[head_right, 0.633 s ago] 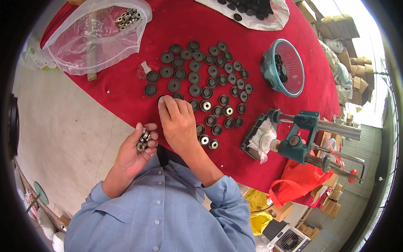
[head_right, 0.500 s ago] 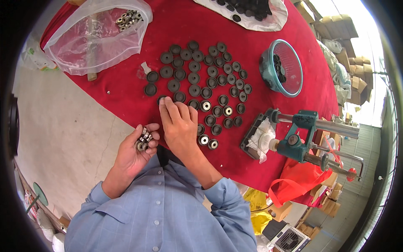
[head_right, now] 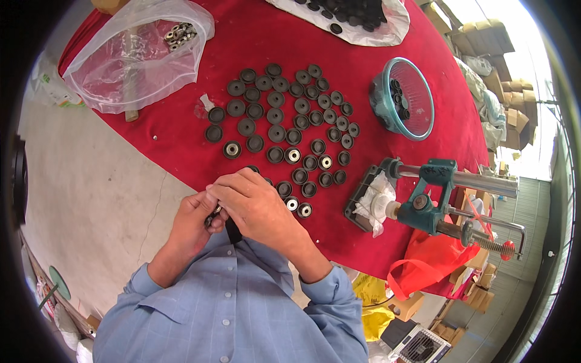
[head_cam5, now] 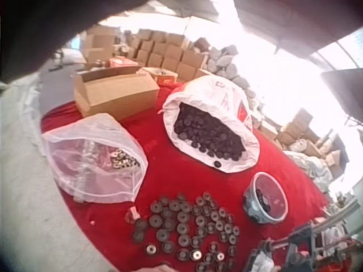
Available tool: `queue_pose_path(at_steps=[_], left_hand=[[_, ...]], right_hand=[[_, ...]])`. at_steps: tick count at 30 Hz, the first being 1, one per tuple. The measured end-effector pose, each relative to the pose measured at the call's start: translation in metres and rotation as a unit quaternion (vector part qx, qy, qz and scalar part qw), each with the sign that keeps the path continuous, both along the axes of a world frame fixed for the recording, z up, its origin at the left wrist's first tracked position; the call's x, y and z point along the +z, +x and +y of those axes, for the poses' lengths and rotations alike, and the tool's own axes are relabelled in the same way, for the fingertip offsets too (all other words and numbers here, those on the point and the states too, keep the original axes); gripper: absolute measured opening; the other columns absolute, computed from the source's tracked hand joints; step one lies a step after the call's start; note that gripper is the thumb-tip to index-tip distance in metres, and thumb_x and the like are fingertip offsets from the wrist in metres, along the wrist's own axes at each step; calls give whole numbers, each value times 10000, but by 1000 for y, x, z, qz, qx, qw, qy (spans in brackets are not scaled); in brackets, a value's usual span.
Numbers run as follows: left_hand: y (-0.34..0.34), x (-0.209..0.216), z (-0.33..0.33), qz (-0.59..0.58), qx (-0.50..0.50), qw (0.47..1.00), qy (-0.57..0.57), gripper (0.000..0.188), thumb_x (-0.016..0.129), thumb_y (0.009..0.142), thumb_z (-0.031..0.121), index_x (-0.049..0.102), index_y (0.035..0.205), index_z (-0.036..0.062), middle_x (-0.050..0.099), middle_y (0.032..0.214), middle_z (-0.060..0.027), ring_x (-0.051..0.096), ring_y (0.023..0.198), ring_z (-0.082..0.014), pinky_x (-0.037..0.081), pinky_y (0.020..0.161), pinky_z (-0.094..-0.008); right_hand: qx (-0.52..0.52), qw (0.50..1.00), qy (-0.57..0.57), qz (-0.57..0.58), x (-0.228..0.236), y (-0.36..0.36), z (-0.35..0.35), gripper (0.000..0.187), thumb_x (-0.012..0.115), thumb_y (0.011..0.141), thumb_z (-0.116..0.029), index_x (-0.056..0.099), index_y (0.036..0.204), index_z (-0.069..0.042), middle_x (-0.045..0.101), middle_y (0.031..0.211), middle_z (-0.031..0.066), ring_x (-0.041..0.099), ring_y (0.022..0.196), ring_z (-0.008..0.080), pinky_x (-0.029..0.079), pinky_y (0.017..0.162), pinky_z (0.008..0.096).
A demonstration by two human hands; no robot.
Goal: The person places small metal rings into the center of numerous black circular discs arranged on a red table. They then use a rubber mallet to tap the rings into place on the discs. Finally, the person flips the discs over to reveal the finished assembly.
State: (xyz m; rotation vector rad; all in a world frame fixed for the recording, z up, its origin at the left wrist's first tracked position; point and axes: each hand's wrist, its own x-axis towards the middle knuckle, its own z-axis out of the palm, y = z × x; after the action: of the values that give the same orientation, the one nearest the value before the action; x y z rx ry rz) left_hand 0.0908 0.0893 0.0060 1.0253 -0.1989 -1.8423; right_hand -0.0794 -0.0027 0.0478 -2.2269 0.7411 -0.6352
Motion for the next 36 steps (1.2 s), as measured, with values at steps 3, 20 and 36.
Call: queue_pose_path(at_steps=[3, 20, 36], left_hand=[[2, -4, 1, -8, -11, 1000, -9, 403, 587, 1156, 385, 715, 1134, 4, 634, 881, -25, 502, 717, -92, 390, 605, -241], [2, 2, -14, 60, 49, 997, -7, 432, 653, 1110, 211, 611, 1442, -62, 703, 1052, -91, 550, 796, -84, 436, 659, -227], [1, 1, -13, 22, 49, 999, 3, 331, 706, 1095, 229, 695, 1277, -47, 687, 980, -61, 516, 720, -65, 386, 599, -211]], right_hand=[[12, 1000, -12, -2, 2, -1, -6, 284, 793, 849, 6, 779, 1124, -60, 762, 1135, 79, 717, 1007, 282, 600, 847, 387], [-240, 952, -190, -12, -58, 18, -71, 176, 836, 862, -26, 777, 1026, -40, 736, 1027, 78, 715, 944, 285, 588, 818, 411], [-235, 904, -304, 189, -42, 19, -39, 377, 697, 846, -20, 770, 1214, -63, 682, 1246, 57, 644, 1155, 278, 452, 964, 444]])
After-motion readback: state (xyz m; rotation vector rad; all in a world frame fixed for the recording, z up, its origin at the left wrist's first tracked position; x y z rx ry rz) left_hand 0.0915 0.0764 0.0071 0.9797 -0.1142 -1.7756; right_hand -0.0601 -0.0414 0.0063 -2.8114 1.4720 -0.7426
